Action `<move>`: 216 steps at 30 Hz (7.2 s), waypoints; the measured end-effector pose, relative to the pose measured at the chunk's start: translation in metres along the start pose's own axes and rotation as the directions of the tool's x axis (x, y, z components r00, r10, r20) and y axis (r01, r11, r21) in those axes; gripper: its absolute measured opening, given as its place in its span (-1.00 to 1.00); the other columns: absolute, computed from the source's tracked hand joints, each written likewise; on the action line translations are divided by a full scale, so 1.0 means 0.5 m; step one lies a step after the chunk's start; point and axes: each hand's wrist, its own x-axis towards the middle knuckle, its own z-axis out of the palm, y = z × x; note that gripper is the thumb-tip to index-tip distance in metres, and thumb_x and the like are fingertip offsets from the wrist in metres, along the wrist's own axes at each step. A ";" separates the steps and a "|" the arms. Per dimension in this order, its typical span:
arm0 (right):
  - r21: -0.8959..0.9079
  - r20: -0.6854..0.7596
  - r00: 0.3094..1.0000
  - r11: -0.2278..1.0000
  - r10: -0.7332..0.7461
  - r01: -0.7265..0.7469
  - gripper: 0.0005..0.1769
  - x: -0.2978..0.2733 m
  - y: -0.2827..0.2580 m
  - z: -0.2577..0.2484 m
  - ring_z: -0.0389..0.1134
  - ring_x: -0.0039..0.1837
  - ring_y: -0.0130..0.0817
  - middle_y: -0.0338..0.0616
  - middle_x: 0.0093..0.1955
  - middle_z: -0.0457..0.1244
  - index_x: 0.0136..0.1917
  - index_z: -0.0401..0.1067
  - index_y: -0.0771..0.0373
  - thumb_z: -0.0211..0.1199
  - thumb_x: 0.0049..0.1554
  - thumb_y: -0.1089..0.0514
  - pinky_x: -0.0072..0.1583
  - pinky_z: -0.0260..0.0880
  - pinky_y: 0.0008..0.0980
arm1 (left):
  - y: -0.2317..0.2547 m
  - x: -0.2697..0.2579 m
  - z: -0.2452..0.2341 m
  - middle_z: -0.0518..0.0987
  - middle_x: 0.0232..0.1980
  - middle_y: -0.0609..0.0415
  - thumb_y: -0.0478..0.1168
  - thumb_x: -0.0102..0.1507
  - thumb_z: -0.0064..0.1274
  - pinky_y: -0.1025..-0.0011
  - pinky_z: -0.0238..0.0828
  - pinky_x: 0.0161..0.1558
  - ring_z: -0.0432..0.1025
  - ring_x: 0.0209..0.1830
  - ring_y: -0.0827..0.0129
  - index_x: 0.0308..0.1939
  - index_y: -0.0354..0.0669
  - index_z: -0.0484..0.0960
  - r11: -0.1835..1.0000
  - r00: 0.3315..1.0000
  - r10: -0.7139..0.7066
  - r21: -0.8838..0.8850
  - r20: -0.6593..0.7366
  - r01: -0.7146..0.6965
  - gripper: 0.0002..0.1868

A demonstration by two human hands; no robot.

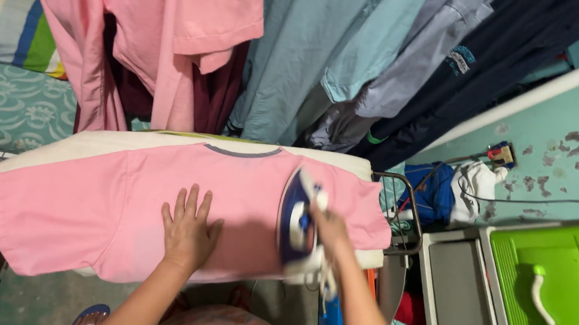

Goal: The person is ironing a pink scrub-like shirt on an ironing board.

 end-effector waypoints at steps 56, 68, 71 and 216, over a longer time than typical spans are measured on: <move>0.047 0.348 0.937 0.999 -0.013 -0.003 -0.53 -0.100 -0.299 0.311 0.21 -0.54 -0.40 -0.17 -0.52 0.22 -0.18 0.44 0.35 0.20 0.25 -0.14 -0.43 0.19 -0.36 | -0.362 0.275 -0.159 0.65 0.07 -0.17 0.10 0.14 0.29 0.13 0.42 0.19 0.52 0.15 0.00 0.04 -0.12 0.65 0.966 0.920 -0.232 -0.041 0.315 0.257 -0.48; 0.029 0.417 0.907 0.997 0.052 -0.071 -0.55 -0.149 -0.300 0.360 0.18 -0.57 -0.37 -0.13 -0.55 0.20 -0.13 0.44 0.32 0.24 0.21 -0.15 -0.47 0.15 -0.34 | -0.431 0.240 -0.121 0.66 0.10 -0.10 0.04 0.32 0.00 0.10 0.38 0.21 0.48 0.18 0.00 -0.02 -0.01 0.72 0.953 0.939 -0.270 -0.079 0.211 0.292 -0.68; -0.078 0.463 0.884 0.996 0.064 -0.032 -0.59 -0.181 -0.325 0.369 0.21 -0.55 -0.39 -0.18 -0.53 0.23 -0.12 0.45 0.29 0.24 0.20 -0.14 -0.45 0.17 -0.35 | -0.425 0.247 -0.128 0.65 0.11 -0.10 0.05 0.33 0.00 0.10 0.38 0.22 0.48 0.19 -0.01 -0.02 -0.03 0.72 0.940 0.926 -0.295 -0.102 0.237 0.326 -0.66; -0.412 0.761 0.648 0.781 0.012 0.469 -0.35 -0.252 -0.342 0.488 0.45 -0.26 -0.11 0.09 -0.30 0.39 0.08 0.47 0.25 0.22 0.04 -0.34 -0.12 0.44 -0.17 | -0.408 -0.251 0.136 0.53 -0.23 0.28 -0.20 0.43 0.11 0.50 0.38 -0.29 0.38 -0.29 0.58 -0.10 -0.09 0.60 -0.035 0.602 -0.787 -0.984 0.134 0.173 -0.93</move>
